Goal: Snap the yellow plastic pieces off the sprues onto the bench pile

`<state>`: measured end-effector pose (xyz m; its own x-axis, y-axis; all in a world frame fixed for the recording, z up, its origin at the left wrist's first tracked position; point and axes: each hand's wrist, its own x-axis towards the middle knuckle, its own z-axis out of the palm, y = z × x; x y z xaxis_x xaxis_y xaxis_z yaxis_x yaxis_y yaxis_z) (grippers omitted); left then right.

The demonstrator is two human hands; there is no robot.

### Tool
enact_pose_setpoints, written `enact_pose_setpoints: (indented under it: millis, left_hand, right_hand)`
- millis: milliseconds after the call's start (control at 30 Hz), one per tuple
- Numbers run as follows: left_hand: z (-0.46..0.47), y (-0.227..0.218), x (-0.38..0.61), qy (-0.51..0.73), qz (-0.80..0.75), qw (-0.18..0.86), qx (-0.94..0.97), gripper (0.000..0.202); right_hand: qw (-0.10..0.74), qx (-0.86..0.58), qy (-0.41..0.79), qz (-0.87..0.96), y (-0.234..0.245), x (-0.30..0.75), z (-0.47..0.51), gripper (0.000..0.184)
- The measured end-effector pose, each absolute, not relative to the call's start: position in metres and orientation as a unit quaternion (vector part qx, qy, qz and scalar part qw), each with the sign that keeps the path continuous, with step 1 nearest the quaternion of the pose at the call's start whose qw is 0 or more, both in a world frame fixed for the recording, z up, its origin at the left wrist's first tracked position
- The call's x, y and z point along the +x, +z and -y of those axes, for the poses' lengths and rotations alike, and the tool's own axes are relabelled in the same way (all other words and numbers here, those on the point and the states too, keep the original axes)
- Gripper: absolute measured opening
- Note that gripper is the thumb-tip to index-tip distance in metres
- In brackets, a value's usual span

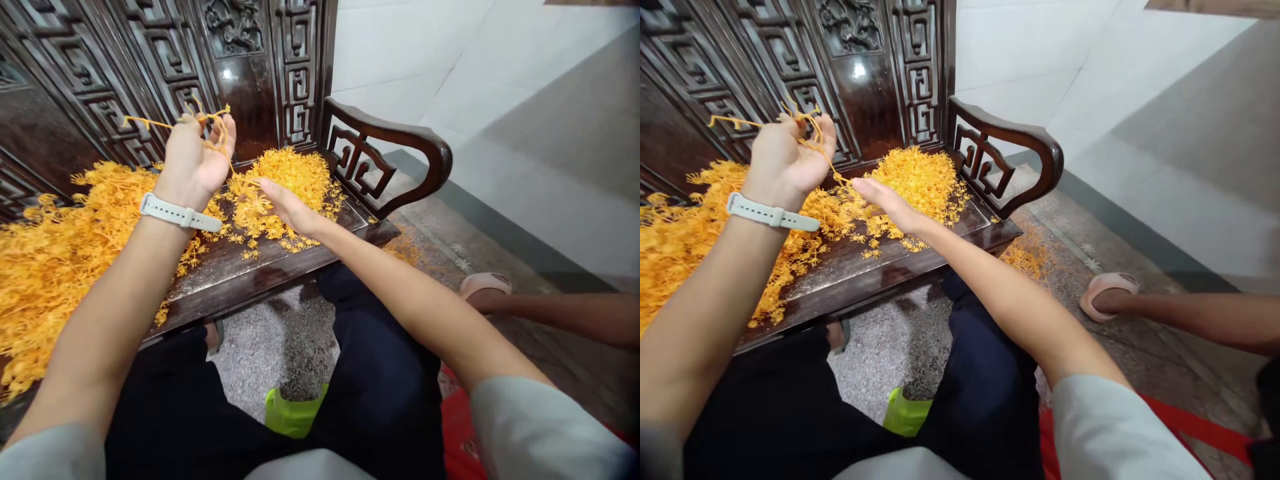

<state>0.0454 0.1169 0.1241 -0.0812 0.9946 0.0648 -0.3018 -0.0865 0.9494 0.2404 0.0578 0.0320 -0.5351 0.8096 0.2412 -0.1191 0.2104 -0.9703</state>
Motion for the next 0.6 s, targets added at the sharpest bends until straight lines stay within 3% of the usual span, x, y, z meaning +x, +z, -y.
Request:
enact_pose_setpoints:
  millis: [100,267,367,500,600]
  left_hand:
    - [-0.133,0.120,0.030,0.573,-0.426,0.537,0.450,0.010]
    - [-0.145,0.108,0.029,0.582,-0.473,0.506,0.426,0.022]
    - [-0.139,0.108,0.036,0.512,-0.501,0.495,0.492,0.027]
    - [-0.112,0.115,0.055,0.459,-0.466,0.566,0.502,0.027]
    - [-0.088,0.116,0.074,0.394,-0.501,0.516,0.572,0.025]
  right_hand:
    - [0.402,-0.253,0.589,0.653,0.036,0.239,-0.048,0.090]
    - [0.440,-0.242,0.603,0.620,0.050,0.243,-0.040,0.085]
    - [0.480,-0.301,0.552,0.612,0.051,0.242,-0.041,0.078]
    - [0.509,-0.343,0.484,0.623,0.046,0.243,-0.046,0.065]
    - [0.508,-0.352,0.438,0.653,0.045,0.250,-0.050,0.062]
